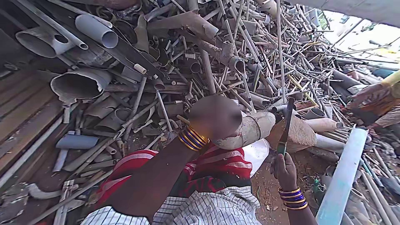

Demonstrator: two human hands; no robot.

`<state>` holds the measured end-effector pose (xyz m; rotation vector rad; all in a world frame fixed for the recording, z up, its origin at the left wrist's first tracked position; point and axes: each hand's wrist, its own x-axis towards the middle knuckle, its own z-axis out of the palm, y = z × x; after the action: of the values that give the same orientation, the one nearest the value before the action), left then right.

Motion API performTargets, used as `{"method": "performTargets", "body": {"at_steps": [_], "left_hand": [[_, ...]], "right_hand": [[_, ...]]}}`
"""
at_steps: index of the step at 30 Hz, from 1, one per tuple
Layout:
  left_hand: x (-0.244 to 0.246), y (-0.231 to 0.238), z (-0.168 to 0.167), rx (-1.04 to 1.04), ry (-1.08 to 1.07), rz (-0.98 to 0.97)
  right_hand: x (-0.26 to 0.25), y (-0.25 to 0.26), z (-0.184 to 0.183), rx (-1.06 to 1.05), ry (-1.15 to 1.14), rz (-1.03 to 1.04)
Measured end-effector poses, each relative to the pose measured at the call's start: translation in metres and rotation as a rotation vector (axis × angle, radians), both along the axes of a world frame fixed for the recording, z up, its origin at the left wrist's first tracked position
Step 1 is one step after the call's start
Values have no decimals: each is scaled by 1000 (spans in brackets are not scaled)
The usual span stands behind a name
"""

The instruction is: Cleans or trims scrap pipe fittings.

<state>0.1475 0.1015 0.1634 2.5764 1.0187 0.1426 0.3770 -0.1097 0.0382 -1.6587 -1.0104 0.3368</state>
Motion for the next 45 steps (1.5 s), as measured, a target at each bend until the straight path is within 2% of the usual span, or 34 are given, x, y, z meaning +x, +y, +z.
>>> {"method": "performTargets", "body": {"at_steps": [2, 3, 4, 5, 7, 8, 9, 11, 13, 14, 15, 16, 18, 19, 21, 24, 25, 26, 29, 30, 32, 35, 36, 37, 40, 41, 43, 45], "left_hand": [[-3, 5, -5, 5, -39, -7], [-3, 7, -8, 6, -60, -13], [-3, 10, -11, 7, -76, -22], [-4, 12, -12, 5, -79, -29], [-5, 13, -10, -6, -67, -37], [-6, 13, -9, -8, -61, -39], [-6, 14, -9, -7, -57, -40], [-8, 15, -9, -1, -68, -43], [-8, 17, -12, 13, -85, -58], [-7, 18, -12, 8, -74, -63], [-6, 18, -12, 1, -62, -64], [-6, 18, -11, 2, -61, -64], [-6, 16, -9, 14, -66, -59], [-5, 15, -8, 22, -54, -62], [-4, 17, -6, 10, -18, -63], [-4, 21, -8, 5, -30, -81], [-4, 20, -9, 4, -37, -88], [-4, 20, -9, 8, -39, -93], [-4, 15, -6, 25, -26, -92], [-3, 13, -5, 30, -17, -90], [-2, 12, -4, 45, -16, -80], [-2, 15, -4, 14, -12, -80], [-1, 15, -5, 6, -21, -83], [-1, 15, -6, 10, -30, -84], [-1, 15, -7, 13, -28, -79], [-1, 15, -6, -2, -24, -68], [-2, 16, -4, -21, -19, -46], [-3, 18, -6, -28, -21, -42]], "right_hand": [[-3, 6, 9, 297, 157, -128], [-5, 8, 10, 367, 183, -167], [-9, 9, 5, 352, 179, -173], [-11, 7, -5, 221, 135, -130], [-7, 0, -23, -258, -9, 100], [-1, -1, -27, -409, -57, 192], [5, -2, -27, -447, -98, 212], [16, -2, -21, -256, -55, 86], [12, 3, -19, 98, 198, -91], [8, 5, -20, 202, 273, -142], [3, 4, -23, 188, 280, -145], [-4, 1, -28, 49, 213, -87], [-7, -6, -32, -369, -2, 160], [-5, -8, -32, -458, -61, 217], [10, -9, -28, -363, -69, 135], [9, 1, -20, 126, 208, -179], [3, 3, -19, 189, 226, -233], [-2, 2, -25, 140, 178, -220], [-8, -11, -46, -376, -69, 151], [-5, -14, -47, -438, -103, 199], [6, -15, -36, -341, -108, 101], [0, -4, -26, 102, 242, -194], [-7, -2, -28, 157, 299, -223], [-17, -3, -36, 110, 287, -185], [-37, -20, -58, -348, -64, 211], [-39, -22, -58, -381, -145, 265], [-34, -17, -50, -240, -37, 164], [-33, -4, -36, 57, 251, -73]]}}
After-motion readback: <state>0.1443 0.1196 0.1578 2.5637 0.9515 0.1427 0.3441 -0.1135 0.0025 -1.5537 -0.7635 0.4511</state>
